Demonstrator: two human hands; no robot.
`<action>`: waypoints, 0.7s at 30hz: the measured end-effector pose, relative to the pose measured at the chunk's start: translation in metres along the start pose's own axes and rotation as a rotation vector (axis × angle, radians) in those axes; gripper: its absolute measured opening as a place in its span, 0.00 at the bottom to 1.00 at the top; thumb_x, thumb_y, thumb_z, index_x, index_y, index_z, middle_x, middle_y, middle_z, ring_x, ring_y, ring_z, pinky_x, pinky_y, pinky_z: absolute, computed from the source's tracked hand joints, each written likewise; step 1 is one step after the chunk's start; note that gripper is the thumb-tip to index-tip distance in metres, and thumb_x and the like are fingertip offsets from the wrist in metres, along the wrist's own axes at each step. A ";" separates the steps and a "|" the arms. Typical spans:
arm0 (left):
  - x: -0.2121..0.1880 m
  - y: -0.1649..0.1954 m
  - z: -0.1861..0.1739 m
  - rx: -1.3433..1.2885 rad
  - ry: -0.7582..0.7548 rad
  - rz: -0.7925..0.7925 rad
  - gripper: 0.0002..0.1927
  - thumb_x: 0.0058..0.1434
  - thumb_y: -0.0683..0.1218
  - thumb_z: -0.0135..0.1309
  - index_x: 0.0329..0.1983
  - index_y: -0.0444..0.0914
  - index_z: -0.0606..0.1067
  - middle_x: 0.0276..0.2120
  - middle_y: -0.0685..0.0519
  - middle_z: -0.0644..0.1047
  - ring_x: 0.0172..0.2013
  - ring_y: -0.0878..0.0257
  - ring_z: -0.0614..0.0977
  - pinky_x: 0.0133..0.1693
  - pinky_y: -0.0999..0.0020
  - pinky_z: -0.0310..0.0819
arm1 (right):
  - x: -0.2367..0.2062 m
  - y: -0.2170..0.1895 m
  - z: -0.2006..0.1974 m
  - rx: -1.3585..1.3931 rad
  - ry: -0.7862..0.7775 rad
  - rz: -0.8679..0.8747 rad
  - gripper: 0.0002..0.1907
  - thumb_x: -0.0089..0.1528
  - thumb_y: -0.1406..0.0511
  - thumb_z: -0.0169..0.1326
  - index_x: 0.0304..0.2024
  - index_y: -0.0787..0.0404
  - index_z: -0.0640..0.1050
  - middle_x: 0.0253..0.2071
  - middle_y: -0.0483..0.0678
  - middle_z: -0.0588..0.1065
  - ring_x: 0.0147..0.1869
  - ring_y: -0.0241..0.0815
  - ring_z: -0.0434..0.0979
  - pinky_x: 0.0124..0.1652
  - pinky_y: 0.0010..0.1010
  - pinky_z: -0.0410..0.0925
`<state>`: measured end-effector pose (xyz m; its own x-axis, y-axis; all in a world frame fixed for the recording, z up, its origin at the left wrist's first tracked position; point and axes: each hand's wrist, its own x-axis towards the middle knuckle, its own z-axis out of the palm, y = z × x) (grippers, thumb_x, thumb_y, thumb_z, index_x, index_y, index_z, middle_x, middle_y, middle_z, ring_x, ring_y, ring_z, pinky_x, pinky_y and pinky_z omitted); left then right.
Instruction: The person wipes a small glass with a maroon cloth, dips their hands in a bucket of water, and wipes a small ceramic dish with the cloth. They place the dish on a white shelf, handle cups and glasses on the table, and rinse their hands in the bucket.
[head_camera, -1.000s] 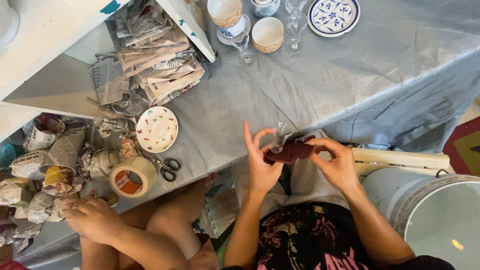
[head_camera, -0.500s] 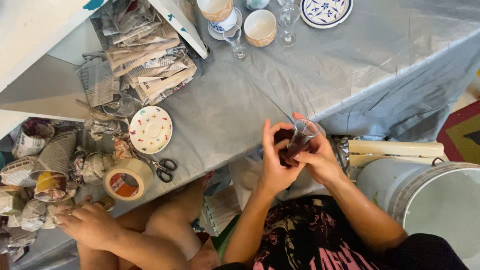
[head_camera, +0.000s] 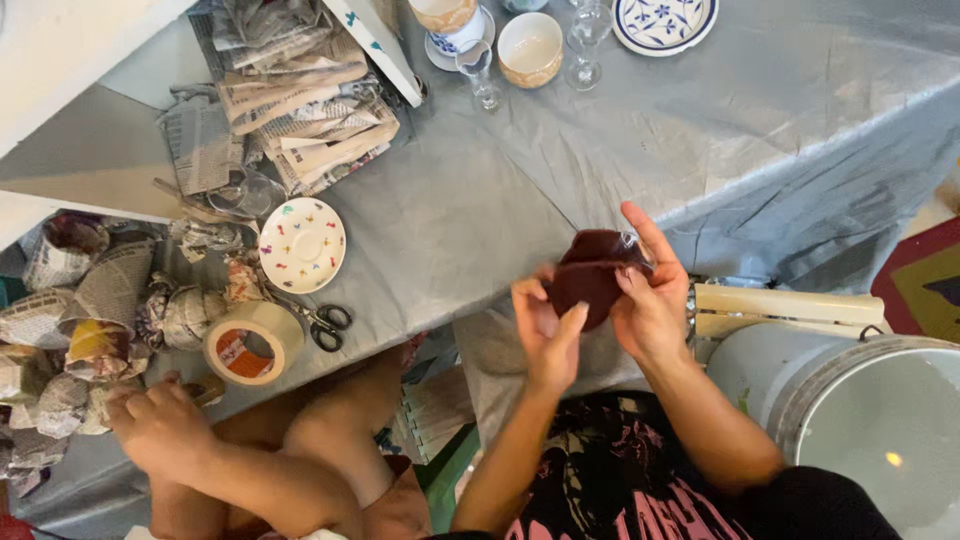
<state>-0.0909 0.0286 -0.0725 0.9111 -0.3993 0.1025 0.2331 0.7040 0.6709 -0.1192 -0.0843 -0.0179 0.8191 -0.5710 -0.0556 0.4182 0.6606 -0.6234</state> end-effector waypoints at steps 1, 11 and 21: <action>-0.002 -0.005 0.001 -0.028 0.010 0.037 0.20 0.65 0.34 0.60 0.50 0.43 0.62 0.58 0.51 0.67 0.62 0.59 0.69 0.66 0.61 0.65 | 0.000 0.002 0.002 0.002 0.003 -0.025 0.39 0.63 0.78 0.55 0.76 0.69 0.61 0.55 0.60 0.78 0.57 0.51 0.81 0.60 0.43 0.74; 0.005 -0.007 0.006 -0.207 0.225 -0.309 0.18 0.71 0.46 0.45 0.62 0.38 0.71 0.55 0.53 0.75 0.54 0.64 0.77 0.57 0.66 0.72 | -0.016 0.001 0.004 -0.962 -0.281 -0.225 0.30 0.58 0.76 0.64 0.63 0.65 0.74 0.60 0.52 0.77 0.62 0.38 0.77 0.60 0.30 0.70; 0.022 -0.009 -0.009 -0.201 0.355 -0.198 0.15 0.76 0.55 0.45 0.46 0.40 0.71 0.40 0.55 0.76 0.43 0.62 0.79 0.50 0.61 0.78 | -0.047 0.020 -0.041 -0.782 -0.147 -0.416 0.40 0.59 0.77 0.63 0.72 0.58 0.65 0.58 0.59 0.77 0.63 0.48 0.78 0.63 0.39 0.71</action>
<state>-0.0703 0.0189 -0.0831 0.8942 -0.3363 -0.2956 0.4443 0.7482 0.4927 -0.1660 -0.0645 -0.0597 0.7254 -0.5868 0.3598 0.3492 -0.1366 -0.9270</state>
